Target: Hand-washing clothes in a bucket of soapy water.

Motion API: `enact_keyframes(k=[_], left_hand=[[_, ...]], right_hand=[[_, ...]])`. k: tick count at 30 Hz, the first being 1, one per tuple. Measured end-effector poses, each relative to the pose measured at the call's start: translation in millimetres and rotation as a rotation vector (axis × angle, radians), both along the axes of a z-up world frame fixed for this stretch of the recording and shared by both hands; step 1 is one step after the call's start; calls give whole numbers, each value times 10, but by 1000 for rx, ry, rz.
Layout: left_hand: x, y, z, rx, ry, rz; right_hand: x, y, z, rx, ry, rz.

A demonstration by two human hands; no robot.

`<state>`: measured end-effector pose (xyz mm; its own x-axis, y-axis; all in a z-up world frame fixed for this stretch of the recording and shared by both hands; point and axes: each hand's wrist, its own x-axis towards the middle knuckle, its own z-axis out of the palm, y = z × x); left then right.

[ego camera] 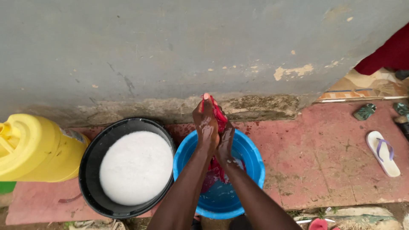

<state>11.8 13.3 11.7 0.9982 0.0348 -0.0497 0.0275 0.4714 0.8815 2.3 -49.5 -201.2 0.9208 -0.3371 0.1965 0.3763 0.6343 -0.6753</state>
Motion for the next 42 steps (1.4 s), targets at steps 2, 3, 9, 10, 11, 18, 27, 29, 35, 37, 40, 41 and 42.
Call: enact_keyframes(k=[2, 3, 9, 10, 11, 18, 27, 29, 35, 37, 40, 41, 42], left_hand=[[48, 45, 102, -46, 24, -35], [73, 72, 81, -12, -14, -71], [315, 192, -244, 350, -315, -175], [344, 202, -260, 424, -401, -217], [342, 227, -188, 427, -395, -216], [289, 302, 213, 621, -375, -657], [115, 140, -71, 190, -126, -321], [136, 3, -198, 121, 30, -102], [-172, -252, -179, -79, 106, 213], [-206, -213, -77, -87, 33, 87], [-160, -182, -135, -101, 34, 0], [-126, -164, -152, -105, 36, 9], [-93, -136, -174, 48, -33, -15]], right_hand=[[60, -84, 237, 36, -43, 53], [41, -126, 390, -487, 133, -14], [-119, -184, 611, -1027, 343, -3], [-152, -185, 612, -1030, 353, 17], [-168, -186, 607, -1033, 360, 34], [-195, -293, 657, -1070, 396, 131], [-245, -325, 876, -1118, 420, 246], [-361, -136, 1042, -1131, 408, 262], [-465, -277, -1449, -1140, 182, -175], [-480, -366, -1167, -1091, 172, -70], [-325, -586, -770, -1021, 148, 71], [-310, -638, -631, -996, 149, 121], [-297, -677, -496, -971, 151, 171]])
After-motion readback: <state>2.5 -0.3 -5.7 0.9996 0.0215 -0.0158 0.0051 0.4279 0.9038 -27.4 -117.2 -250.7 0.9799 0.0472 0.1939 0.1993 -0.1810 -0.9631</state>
